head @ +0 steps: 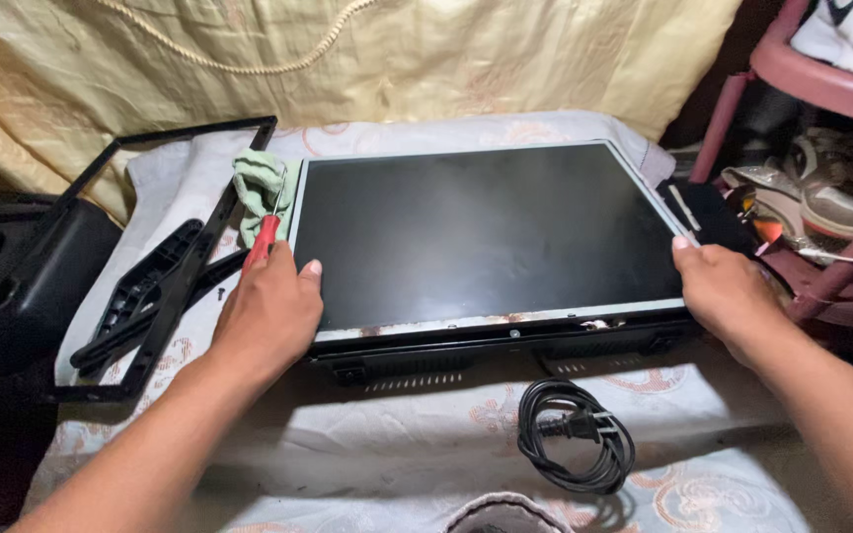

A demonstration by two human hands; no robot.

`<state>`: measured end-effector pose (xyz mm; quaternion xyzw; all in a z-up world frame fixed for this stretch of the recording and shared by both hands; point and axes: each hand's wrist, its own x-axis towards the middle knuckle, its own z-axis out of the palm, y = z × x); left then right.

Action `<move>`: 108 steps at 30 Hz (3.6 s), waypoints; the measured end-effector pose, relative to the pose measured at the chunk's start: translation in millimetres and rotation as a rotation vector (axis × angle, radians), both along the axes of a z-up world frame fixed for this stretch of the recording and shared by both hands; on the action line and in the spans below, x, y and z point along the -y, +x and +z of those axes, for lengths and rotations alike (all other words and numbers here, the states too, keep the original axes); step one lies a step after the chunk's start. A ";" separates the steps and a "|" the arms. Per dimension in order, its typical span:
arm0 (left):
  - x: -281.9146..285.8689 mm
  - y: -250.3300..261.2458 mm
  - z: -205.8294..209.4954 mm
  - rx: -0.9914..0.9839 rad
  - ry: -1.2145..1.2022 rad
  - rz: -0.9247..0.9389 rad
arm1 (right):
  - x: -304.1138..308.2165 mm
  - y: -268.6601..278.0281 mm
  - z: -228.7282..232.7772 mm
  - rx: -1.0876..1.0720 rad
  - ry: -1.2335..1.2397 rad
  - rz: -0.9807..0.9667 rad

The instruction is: The person reassembles a flat-screen television by connecting internal wires, placing the metal back cover, snapping the front bezel, and attaching the stand with a screwdriver. They then wipe the stand with a cloth.

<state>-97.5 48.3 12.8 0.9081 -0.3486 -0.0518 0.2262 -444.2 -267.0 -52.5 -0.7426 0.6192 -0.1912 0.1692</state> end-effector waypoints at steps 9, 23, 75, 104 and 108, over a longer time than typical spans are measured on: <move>5.9 -4.7 2.8 0.069 0.065 -0.004 | -18.7 5.6 10.7 -0.067 0.037 -0.037; 4.5 39.7 -19.0 -0.048 -0.049 -0.137 | -2.4 0.5 -4.5 -0.033 0.005 0.023; 72.8 54.9 -15.8 0.171 0.139 -0.335 | -15.6 111.7 39.6 -0.324 -0.209 0.440; -242.2 264.2 -145.5 -0.184 -0.552 0.712 | -64.8 90.2 23.5 -0.075 -0.291 0.431; -264.9 266.5 -184.7 -0.752 -0.882 1.021 | -63.1 89.8 21.0 -0.076 -0.287 0.437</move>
